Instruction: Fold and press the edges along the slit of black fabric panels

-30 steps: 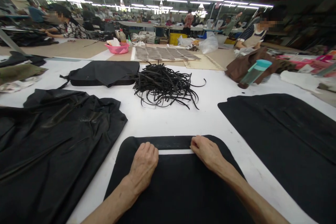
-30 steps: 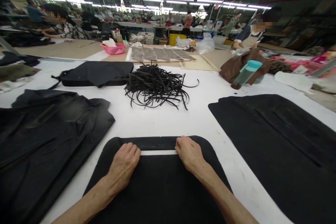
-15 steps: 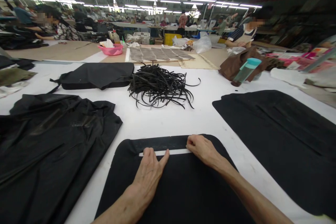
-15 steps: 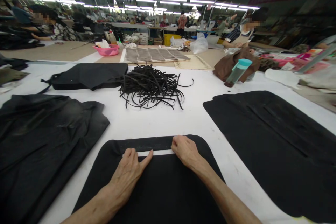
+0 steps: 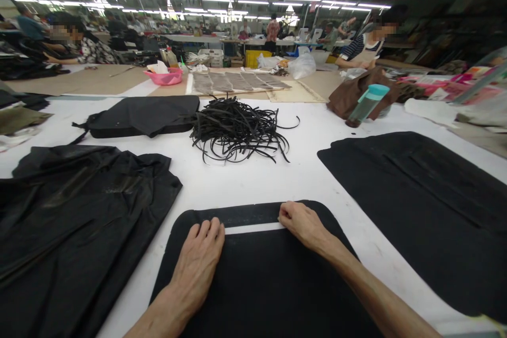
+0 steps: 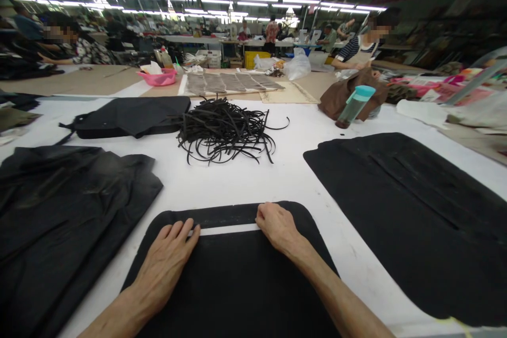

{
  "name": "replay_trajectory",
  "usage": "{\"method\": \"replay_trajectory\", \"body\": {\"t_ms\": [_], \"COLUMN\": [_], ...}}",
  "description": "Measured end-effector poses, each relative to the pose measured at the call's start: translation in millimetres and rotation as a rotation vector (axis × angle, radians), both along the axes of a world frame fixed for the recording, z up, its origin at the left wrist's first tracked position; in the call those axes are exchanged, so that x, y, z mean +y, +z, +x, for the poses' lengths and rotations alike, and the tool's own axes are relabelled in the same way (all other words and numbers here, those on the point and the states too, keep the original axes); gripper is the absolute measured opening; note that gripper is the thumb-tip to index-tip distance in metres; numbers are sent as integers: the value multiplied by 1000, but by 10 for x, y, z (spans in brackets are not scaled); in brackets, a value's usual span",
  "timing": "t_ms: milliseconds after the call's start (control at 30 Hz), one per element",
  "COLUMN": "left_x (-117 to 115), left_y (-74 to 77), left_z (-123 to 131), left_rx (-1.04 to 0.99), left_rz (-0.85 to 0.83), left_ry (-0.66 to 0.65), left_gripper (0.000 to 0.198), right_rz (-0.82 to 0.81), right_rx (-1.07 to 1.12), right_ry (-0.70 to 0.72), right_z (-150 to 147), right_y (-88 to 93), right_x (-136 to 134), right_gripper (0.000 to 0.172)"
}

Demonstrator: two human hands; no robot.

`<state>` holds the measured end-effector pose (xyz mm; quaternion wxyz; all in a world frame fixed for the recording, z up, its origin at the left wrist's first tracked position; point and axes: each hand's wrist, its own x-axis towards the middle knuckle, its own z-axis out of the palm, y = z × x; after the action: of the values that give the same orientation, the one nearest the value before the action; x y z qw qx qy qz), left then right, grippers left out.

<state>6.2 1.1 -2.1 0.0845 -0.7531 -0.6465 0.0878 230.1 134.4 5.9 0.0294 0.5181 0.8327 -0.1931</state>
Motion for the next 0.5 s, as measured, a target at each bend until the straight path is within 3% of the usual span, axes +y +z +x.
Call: {"method": "replay_trajectory", "body": {"t_ms": [133,267,400,500], "left_x": [-84,-71,-20,52], "left_y": [-52,16,102,78], "left_z": [-136,-152,27,268], "left_rx": [5,23,5,-80], "left_rz": [16,12,78,85], "left_ry": [72,110,139,17], "left_gripper": [47,42,38,43], "right_rz": [3,4,17,19], "right_rx": [-19,-26,-24,-26], "right_ry": [-1,7,5,6], "right_z": [-22,-85,-141,-153], "right_y": [2,14,12,8], "right_x": [-15,-62,-102,-105], "right_gripper": [14,15,15,15]}}
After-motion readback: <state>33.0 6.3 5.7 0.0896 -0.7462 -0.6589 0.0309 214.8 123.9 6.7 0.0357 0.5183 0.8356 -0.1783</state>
